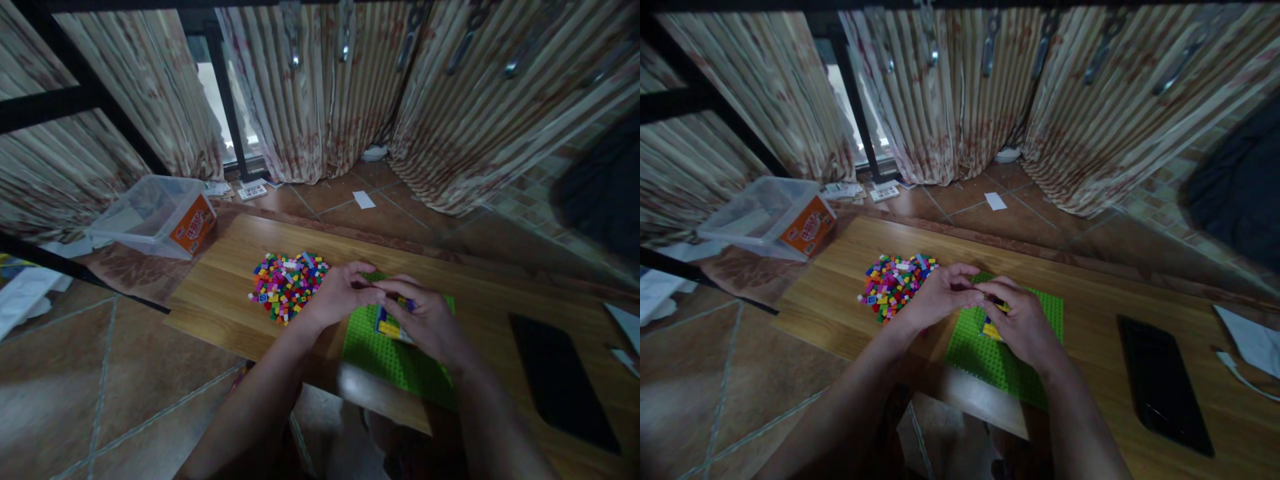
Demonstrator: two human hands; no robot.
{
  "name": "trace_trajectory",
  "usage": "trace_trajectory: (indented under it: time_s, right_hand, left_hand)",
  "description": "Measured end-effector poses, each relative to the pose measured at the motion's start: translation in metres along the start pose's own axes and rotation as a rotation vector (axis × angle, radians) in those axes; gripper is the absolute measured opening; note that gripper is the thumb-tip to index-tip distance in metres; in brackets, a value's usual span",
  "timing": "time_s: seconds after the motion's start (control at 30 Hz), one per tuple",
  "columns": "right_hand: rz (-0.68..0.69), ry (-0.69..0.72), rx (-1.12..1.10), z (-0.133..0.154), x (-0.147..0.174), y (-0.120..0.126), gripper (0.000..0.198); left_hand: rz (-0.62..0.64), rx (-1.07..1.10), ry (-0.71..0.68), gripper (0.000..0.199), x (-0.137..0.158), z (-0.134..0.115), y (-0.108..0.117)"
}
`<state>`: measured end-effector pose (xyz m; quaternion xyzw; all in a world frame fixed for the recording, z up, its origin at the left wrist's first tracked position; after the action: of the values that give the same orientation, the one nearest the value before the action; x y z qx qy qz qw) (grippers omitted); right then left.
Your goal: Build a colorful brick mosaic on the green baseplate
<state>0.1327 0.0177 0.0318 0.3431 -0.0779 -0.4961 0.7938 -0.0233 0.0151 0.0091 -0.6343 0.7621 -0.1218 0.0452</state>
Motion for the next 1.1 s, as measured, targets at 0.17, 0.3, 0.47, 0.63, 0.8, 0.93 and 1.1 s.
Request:
trace_trajectory:
  time_s: [0.17,0.3,0.47,0.63,0.8,0.93,1.1]
  right_hand:
    - [-0.097,-0.034,0.044,-0.006,0.001,0.012,0.013]
    - [-0.393,-0.157,0.007,-0.027,0.006,0.038,0.016]
    - [-0.466,-0.315,-0.05,-0.055,0.009,0.045,0.02]
    - [-0.305,-0.353,-0.043,-0.064,0.003,0.025,0.02]
    - [-0.265,-0.417,-0.059,-0.067,0.003,0.019,0.022]
    - [-0.234,-0.415,-0.07,-0.068,0.005,0.02,0.021]
    - [-0.214,-0.358,-0.004,-0.067,0.003,0.022,0.021]
  left_hand:
    - [-0.039,-0.083,-0.035,0.042,-0.001,-0.002,0.001]
    - [-0.15,-0.162,-0.105,0.03,-0.005,-0.004,0.014]
    - [-0.168,-0.384,-0.17,0.021,-0.006,-0.003,0.021]
    - [-0.079,-0.476,-0.1,0.035,-0.007,0.008,0.002]
    - [0.007,-0.472,-0.025,0.045,-0.009,0.014,-0.015]
    - [0.056,-0.482,-0.029,0.044,-0.011,0.016,-0.02]
    - [0.057,-0.49,-0.055,0.046,-0.01,0.017,-0.021]
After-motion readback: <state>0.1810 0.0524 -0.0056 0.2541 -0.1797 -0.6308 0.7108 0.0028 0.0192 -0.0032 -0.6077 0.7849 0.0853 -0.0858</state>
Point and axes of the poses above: each hand's wrist, its own x-axis away from the middle knuckle, its own y-axis out of the back of the hand, z = x × y, the point moved 3 cm from there along -x, towards the middle knuckle, and after that the axes turned 3 degrees about x, right-handed, at the moved point
